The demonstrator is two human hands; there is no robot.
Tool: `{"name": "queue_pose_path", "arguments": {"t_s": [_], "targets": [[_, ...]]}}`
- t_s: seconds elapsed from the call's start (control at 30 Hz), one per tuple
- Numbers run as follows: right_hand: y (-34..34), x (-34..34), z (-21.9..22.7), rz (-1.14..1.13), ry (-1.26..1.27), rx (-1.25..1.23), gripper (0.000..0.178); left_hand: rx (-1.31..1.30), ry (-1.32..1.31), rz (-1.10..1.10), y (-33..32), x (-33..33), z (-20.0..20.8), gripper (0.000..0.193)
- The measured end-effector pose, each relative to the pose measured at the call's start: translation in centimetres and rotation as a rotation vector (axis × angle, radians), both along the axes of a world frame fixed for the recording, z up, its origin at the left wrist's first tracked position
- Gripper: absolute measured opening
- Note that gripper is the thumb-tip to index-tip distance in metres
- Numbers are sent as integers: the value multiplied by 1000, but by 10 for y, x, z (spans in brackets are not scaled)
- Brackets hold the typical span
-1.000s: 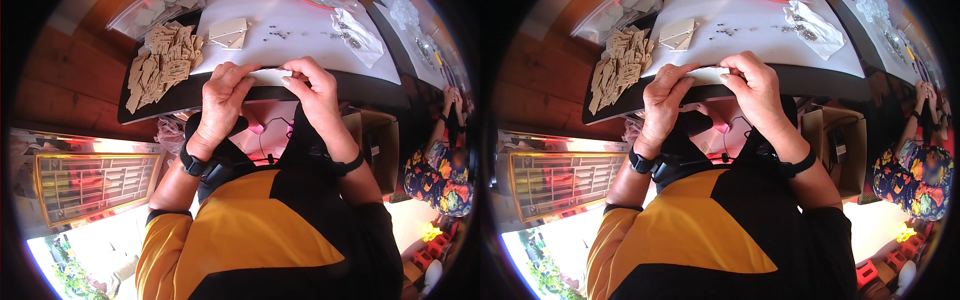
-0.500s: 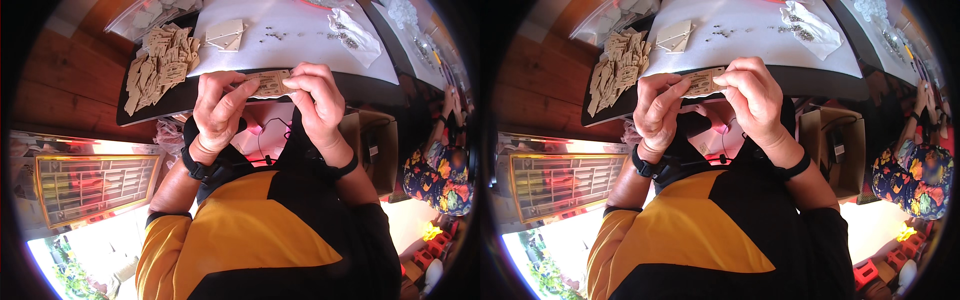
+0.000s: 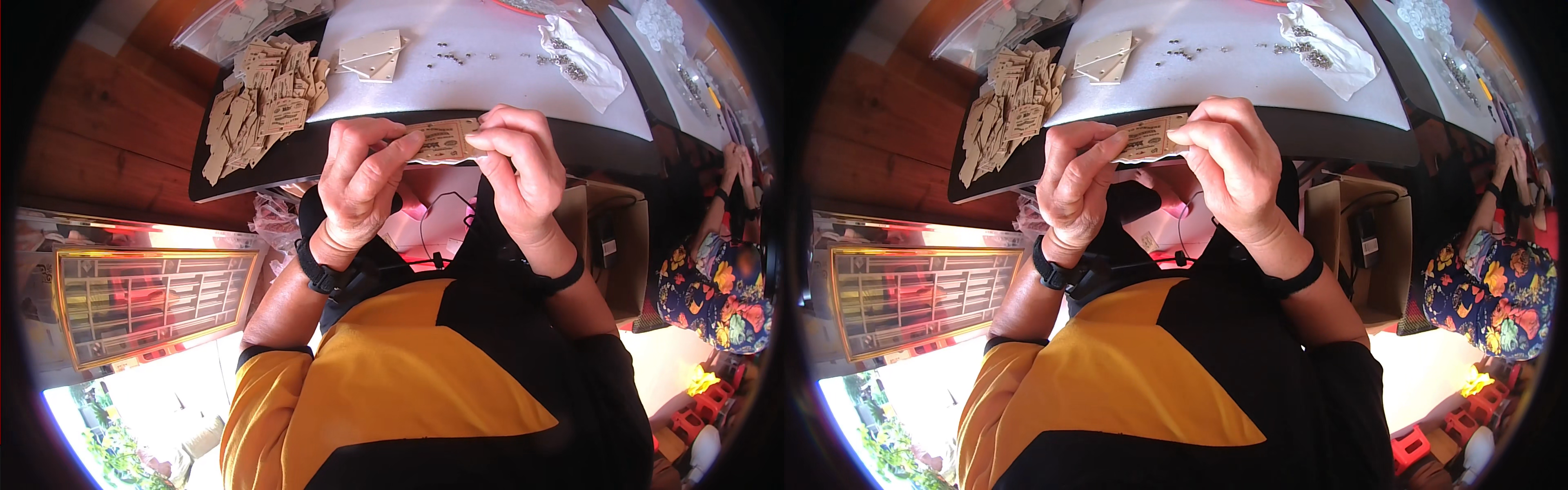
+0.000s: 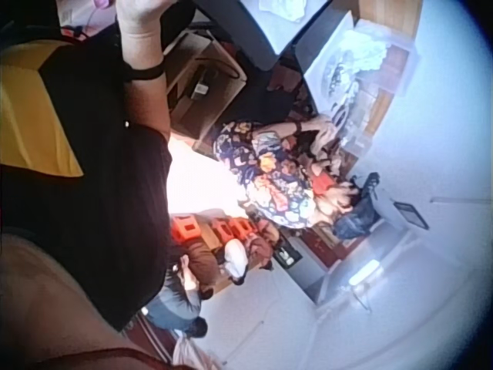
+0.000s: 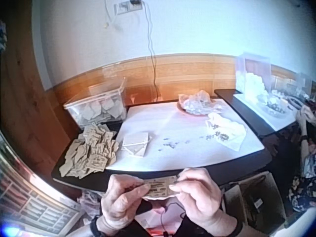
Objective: Assembling and checking shoe material components at a workshop table.
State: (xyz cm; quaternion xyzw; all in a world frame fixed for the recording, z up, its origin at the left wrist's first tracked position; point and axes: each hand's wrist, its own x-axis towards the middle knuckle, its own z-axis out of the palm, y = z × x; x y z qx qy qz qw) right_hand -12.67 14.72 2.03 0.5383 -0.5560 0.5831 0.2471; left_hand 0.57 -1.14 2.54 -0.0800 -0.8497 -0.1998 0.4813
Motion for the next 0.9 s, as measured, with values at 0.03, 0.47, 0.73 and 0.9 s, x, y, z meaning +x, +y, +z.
{"name": "queue_pose_path", "arguments": {"t_s": [0.03, 0.47, 0.73, 0.9], "targets": [[0, 0, 0, -7, 14, -7, 15, -12, 7, -2, -1, 0, 1, 45], [6, 2, 2, -25, 51, -30, 17, -19, 10, -24, 1, 2, 5, 41], [8, 4, 2, -39, 60, -28, 21, -7, 7, -38, 3, 2, 4, 41], [6, 3, 2, -33, 90, -21, 20, -34, 20, -46, 2, 1, 6, 42]]}}
